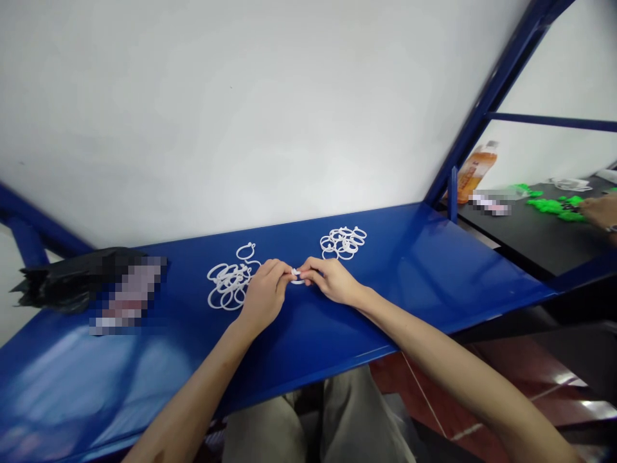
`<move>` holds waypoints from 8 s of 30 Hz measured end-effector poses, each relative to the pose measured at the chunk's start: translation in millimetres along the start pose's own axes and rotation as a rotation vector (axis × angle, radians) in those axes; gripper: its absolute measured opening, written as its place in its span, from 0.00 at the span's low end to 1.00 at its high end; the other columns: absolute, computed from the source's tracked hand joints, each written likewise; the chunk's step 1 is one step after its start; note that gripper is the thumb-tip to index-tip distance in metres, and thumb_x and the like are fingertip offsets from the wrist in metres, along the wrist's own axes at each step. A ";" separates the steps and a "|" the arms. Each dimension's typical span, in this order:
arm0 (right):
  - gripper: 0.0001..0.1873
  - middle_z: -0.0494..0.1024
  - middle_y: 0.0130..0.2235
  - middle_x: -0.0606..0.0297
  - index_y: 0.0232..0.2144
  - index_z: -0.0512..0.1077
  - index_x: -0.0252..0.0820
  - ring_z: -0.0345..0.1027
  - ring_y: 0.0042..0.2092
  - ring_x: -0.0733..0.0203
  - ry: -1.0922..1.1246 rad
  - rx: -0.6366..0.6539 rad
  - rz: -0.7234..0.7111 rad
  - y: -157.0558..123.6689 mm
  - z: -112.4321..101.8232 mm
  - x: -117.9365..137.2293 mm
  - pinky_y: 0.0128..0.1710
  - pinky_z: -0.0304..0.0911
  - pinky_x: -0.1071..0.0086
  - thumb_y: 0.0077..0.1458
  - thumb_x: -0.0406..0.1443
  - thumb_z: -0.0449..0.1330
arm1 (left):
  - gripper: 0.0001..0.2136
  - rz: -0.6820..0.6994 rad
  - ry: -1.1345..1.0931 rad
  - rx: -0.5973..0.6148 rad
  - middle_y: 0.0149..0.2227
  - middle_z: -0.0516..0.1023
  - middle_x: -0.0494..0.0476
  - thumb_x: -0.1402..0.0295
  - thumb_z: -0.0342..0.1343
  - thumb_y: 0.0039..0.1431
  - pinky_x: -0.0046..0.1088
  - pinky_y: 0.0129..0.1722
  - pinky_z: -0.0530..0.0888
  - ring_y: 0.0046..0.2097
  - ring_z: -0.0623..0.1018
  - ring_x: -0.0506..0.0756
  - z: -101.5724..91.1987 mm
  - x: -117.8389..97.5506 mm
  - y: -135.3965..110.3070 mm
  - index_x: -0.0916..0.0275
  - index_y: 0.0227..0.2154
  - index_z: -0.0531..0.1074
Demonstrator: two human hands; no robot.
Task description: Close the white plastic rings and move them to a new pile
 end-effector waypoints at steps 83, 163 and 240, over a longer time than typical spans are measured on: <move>0.03 0.76 0.31 0.68 0.34 0.75 0.40 0.70 0.32 0.65 0.125 -0.152 0.073 4.5 -19.1 -20.3 0.36 0.67 0.71 0.59 0.35 0.63 | 0.16 0.000 0.004 0.164 0.54 0.74 0.61 0.60 0.49 0.67 0.44 0.58 0.70 0.57 0.72 0.61 26.2 12.3 9.4 0.57 0.55 0.68; 0.08 0.77 0.31 0.68 0.42 0.73 0.42 0.70 0.31 0.64 0.171 -0.129 0.092 3.9 -7.3 -18.9 0.34 0.65 0.70 0.63 0.39 0.60 | 0.13 0.016 0.235 0.162 0.45 0.81 0.59 0.68 0.43 0.68 0.41 0.46 0.69 0.46 0.76 0.61 13.1 3.0 10.2 0.60 0.46 0.72; 0.13 0.78 0.27 0.68 0.36 0.72 0.41 0.70 0.27 0.65 0.217 -0.163 0.264 3.5 -8.5 -25.6 0.30 0.65 0.71 0.61 0.45 0.61 | 0.14 -0.091 -0.132 0.186 0.39 0.79 0.52 0.60 0.57 0.62 0.32 0.43 0.74 0.40 0.78 0.54 9.2 0.4 8.5 0.56 0.50 0.70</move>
Point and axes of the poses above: each hand's wrist, its own y-axis towards the middle knuckle, its own z-axis out of the palm, x = y × z, the point moved 3 cm from there along y, towards the middle knuckle
